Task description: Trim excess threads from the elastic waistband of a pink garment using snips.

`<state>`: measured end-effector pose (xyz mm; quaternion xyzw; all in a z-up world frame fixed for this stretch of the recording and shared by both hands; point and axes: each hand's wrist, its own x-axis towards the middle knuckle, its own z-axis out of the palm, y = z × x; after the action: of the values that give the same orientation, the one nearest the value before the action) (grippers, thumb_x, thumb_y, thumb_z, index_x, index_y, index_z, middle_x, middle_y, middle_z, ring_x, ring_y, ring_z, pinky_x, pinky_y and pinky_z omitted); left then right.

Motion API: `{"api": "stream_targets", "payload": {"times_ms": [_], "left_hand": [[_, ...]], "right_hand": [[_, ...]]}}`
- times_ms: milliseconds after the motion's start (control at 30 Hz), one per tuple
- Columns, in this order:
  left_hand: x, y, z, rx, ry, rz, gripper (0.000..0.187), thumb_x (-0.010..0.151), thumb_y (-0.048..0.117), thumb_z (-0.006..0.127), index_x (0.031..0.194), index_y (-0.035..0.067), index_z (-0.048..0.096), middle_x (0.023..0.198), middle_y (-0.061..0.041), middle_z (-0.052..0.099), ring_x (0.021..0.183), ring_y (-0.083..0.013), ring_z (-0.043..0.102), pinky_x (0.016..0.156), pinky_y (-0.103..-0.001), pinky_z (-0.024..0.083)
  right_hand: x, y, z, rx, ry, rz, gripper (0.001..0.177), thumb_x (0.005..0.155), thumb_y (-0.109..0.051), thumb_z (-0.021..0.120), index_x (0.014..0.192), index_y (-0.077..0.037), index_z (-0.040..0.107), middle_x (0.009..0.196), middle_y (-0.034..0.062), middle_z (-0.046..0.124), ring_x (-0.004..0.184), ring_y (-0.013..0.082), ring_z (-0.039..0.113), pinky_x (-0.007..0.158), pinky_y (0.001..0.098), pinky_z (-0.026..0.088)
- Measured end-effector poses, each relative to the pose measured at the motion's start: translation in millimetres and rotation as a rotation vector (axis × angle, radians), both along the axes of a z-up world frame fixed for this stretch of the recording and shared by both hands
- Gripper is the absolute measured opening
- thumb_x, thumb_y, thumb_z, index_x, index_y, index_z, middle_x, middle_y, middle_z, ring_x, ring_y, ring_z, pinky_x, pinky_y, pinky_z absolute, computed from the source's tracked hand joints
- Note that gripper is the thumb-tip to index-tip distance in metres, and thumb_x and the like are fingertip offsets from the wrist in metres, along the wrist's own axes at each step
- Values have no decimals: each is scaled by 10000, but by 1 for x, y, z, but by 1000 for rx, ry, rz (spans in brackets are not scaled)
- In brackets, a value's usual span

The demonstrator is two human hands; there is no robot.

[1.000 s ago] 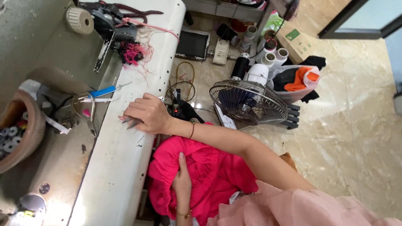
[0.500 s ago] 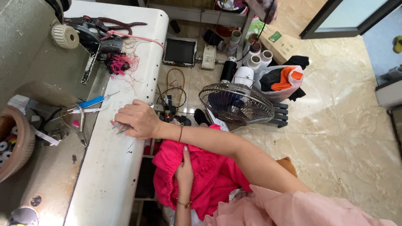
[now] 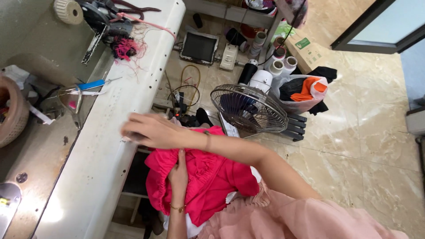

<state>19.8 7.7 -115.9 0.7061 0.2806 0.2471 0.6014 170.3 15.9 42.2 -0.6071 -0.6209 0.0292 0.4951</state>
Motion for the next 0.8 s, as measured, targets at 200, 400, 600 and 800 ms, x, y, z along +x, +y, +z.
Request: {"api": "stream_targets", "payload": {"times_ms": [200,400,600,800], "left_hand": [[-3,14,2,-196,39,88,393,1042,329,548,1229,6,671,1146,-49,730,1060,-142,652,913,-300,506],[7,-19,32,-276,-43,45,334,1035,298,612,1029,-8,747,944,-31,727,858,-92,630,805,-276,511],[16,-13,25,-393,9,-65,342,1038,277,632,908,-16,752,843,-32,744,809,-105,656,800,-255,526],[11,-10,14,-328,6,-59,296,986,260,678,897,-9,763,878,-26,750,822,-92,668,797,-253,530]], "right_hand": [[-17,-118,-20,-248,70,-166,336,893,-160,739,1214,-138,646,1128,74,600,983,286,668,758,396,540],[-17,-156,-50,-247,380,-269,286,947,-127,701,1220,-51,660,1038,96,572,919,236,640,782,349,523],[-19,-155,-85,-270,469,-396,139,943,-95,721,1044,-16,669,930,82,556,823,198,589,710,317,476],[-13,-154,-82,-236,546,-467,130,925,-108,726,970,-2,665,891,57,549,753,158,545,654,302,449]]}}
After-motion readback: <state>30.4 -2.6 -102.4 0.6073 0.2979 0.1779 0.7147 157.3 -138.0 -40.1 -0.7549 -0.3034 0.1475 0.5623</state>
